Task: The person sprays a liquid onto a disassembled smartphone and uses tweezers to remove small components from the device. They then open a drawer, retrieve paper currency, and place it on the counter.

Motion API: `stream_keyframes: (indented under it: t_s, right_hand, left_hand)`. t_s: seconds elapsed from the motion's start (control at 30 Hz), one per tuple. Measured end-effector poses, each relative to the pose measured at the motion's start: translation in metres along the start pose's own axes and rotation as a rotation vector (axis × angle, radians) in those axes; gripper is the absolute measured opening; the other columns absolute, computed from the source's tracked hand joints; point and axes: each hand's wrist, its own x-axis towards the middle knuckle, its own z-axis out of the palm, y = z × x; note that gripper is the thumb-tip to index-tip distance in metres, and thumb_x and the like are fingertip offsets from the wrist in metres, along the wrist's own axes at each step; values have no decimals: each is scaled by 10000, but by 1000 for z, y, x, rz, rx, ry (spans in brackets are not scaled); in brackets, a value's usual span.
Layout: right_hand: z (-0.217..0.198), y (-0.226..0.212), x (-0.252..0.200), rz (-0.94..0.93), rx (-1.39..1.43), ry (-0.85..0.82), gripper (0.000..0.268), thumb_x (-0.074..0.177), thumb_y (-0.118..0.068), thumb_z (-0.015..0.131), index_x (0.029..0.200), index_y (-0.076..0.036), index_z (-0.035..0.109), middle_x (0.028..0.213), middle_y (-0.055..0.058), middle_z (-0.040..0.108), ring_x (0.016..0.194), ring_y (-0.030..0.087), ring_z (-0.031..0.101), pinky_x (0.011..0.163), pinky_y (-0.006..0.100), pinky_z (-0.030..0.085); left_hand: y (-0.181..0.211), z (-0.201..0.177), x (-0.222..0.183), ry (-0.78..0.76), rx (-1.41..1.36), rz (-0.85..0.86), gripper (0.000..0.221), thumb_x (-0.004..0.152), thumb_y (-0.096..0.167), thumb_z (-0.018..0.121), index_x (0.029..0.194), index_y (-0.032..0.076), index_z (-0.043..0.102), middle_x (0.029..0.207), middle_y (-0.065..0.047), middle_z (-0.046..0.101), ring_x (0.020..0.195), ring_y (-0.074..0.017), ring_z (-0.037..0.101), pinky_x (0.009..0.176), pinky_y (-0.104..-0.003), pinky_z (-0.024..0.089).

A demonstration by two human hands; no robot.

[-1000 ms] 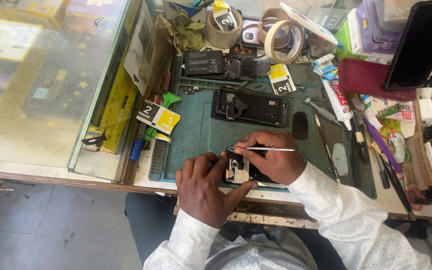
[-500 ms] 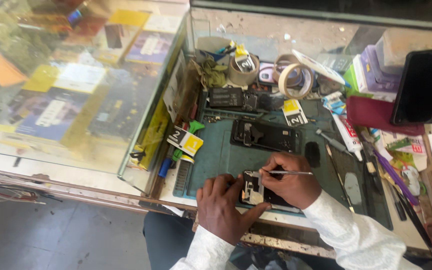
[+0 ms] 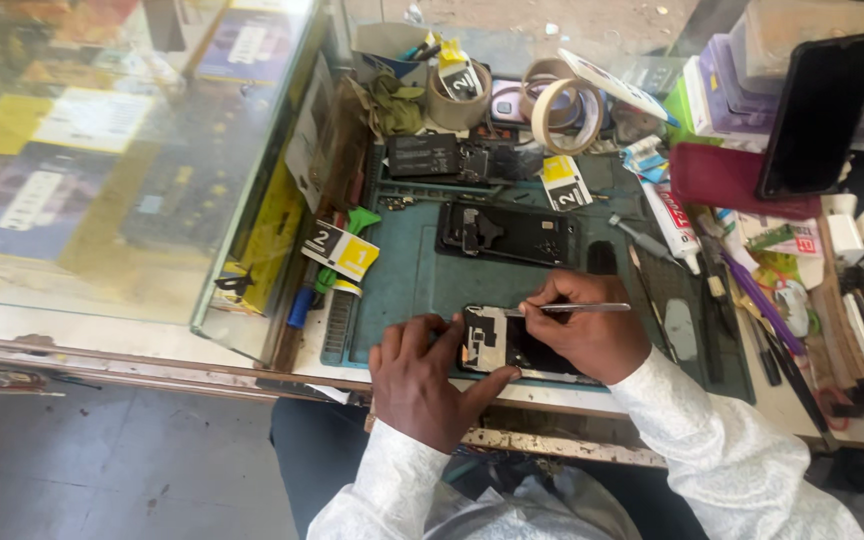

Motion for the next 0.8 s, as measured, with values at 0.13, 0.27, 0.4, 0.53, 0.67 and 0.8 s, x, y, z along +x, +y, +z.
stream_keyframes:
  t_s: [0.13,0.27,0.4,0.53,0.67,0.8]
  right_hand:
    - [-12,-4,-9,40,-9,19,158,831,-114,798,824,-5,685,748,68,761,591,113,691,509,292,530]
    - [-26,-6,-18,321,69,-5,125,838,-88,775,809,-1,690,685,63,735,450,101,609,347,294,461]
    - [-36,0,-25,289,186,16,120,853,-56,757,800,9,671,728,50,727,500,75,642,354,266,509]
    - [-46,10,-34,304,188,19,123,867,-58,752,803,8,671,739,57,740,549,85,676,435,269,549]
    - [-55,16,-39,241,4,41,132,880,-74,766,813,-1,680,737,52,760,646,81,706,573,252,549]
    - [-55,19,-44,225,69,63,137,898,-97,752,822,-12,676,750,41,768,692,73,708,624,243,554]
  left_hand:
    - [2,-1,1,28,31,17,778,695,615,846,1193,27,739,1046,-106,644,1008,-284,562,854,-436,416]
    - [2,0,1,13,20,-2,781,696,627,843,1186,26,746,1043,-105,645,1006,-283,557,854,-428,419]
    - [3,0,2,30,36,16,778,687,625,845,1169,22,751,1038,-98,649,1004,-280,564,854,-428,421]
    - [2,2,2,52,41,21,781,680,628,849,1162,20,759,1027,-95,652,970,-276,572,840,-420,427]
    - [2,3,2,37,44,9,773,672,624,853,1153,24,768,1008,-88,654,940,-269,574,826,-414,431]
    - [1,4,2,38,61,17,762,666,624,858,1136,31,773,1007,-93,653,939,-275,573,827,-419,432]
